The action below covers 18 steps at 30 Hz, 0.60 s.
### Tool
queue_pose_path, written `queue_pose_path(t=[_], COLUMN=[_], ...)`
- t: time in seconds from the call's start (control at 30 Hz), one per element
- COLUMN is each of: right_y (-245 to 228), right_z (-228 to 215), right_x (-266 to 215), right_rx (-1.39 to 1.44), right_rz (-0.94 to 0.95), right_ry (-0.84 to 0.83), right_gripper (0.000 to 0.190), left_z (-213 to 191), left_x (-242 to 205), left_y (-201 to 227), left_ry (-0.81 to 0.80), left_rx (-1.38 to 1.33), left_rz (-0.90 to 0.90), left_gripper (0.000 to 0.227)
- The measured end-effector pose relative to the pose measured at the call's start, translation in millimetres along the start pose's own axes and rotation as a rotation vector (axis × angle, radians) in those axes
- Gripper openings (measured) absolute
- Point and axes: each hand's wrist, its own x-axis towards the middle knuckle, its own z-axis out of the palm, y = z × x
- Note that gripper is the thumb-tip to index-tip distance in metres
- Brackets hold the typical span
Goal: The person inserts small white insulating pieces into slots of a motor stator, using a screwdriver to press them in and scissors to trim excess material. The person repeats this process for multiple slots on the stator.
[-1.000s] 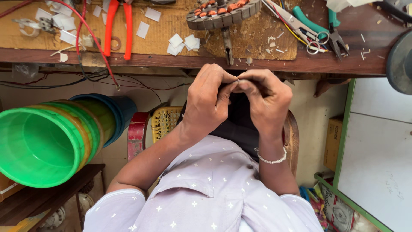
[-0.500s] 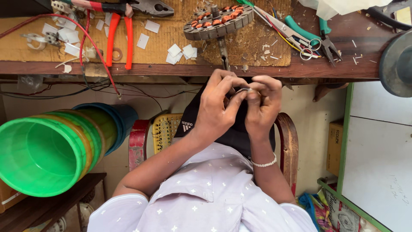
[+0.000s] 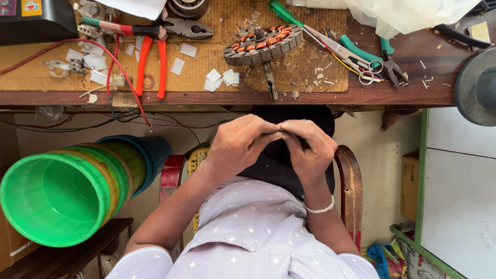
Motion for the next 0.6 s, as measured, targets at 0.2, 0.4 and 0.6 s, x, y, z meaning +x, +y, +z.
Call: queue_pose_path(t=[0.2,0.4,0.6], right_y=[-1.7,-2.9,-6.0], right_z=[-10.6,-2.8,3.7], right_x=[3.9,3.4,-4.1], right_rx=[-0.024,-0.07,0.031], right_rz=[-0.091,-0.059,0.202], right_ry=[-0.126,-0.194,-0.157], right_gripper=[0.023,0.025,0.016], left_z=[4.6,2.7,-3.2], left_x=[-8.6,-9.6,-17.0], left_y=[2.2,-5.4,-2.1], left_ry=[-0.117,-0.158,-0.08], left_rx=[-0.495,-0.593,-0.433], left_rz=[-0.641,-0.796,-0.655], left_gripper=[0.012,0.011,0.007])
